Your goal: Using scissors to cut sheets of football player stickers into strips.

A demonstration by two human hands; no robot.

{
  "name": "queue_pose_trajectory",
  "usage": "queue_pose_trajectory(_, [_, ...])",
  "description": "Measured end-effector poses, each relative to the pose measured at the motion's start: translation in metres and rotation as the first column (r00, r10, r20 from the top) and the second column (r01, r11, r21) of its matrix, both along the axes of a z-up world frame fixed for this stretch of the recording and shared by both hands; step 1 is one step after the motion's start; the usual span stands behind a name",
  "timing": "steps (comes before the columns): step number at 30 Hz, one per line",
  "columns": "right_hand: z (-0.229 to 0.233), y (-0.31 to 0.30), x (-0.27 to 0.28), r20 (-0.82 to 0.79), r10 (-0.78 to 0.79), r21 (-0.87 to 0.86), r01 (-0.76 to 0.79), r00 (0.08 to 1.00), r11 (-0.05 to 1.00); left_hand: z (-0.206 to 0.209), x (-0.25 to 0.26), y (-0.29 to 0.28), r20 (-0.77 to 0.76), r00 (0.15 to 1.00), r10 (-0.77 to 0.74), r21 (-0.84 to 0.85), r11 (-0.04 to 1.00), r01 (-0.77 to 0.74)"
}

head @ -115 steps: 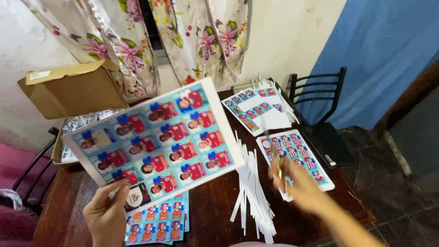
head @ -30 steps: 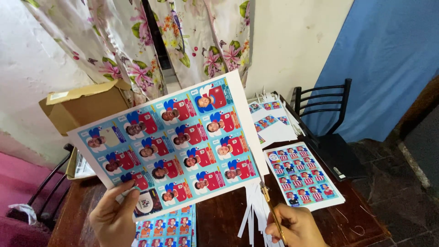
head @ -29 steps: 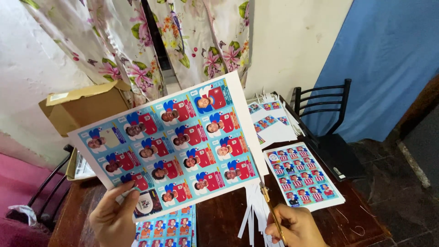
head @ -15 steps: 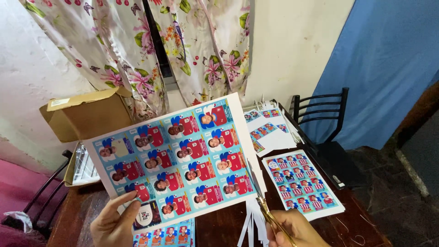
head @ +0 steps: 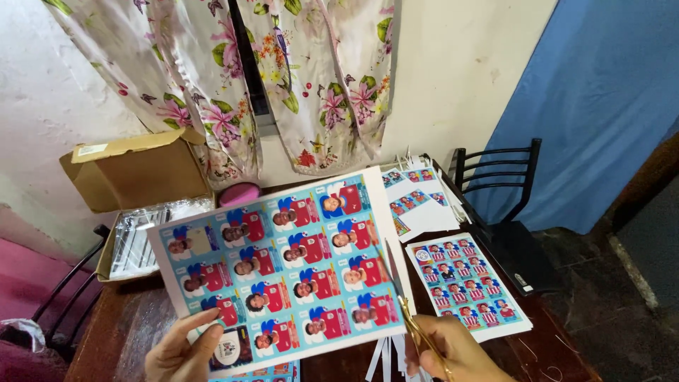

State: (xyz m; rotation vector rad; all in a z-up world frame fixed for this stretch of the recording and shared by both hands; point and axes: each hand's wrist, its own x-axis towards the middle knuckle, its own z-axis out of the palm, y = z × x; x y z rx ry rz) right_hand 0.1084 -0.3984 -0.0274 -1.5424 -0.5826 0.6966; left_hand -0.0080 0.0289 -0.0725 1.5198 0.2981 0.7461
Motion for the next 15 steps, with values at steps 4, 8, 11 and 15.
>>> queue_pose_trajectory(4, [0.012,0.008,-0.004,-0.006,-0.122,-0.08,0.121,0.993,0.989,0.004,-0.003,-0.013,-0.001,0.999,-0.033,-0.071,0.997,0.033])
queue_pose_trajectory(8, [-0.006,0.002,-0.003,0.041,-0.12,-0.054,0.122,0.992,0.991,0.002,-0.012,-0.017,-0.005,1.0,-0.021,-0.078,0.997,0.021])
queue_pose_trajectory(11, [-0.022,-0.003,-0.003,0.059,-0.127,0.002,0.127,0.99,0.992,0.003,-0.017,-0.02,0.028,1.0,0.007,0.023,1.0,-0.008])
queue_pose_trajectory(15, [-0.037,-0.009,-0.001,0.042,-0.135,0.044,0.134,0.99,0.99,0.009,-0.018,-0.026,0.092,0.994,0.061,0.15,0.986,-0.074])
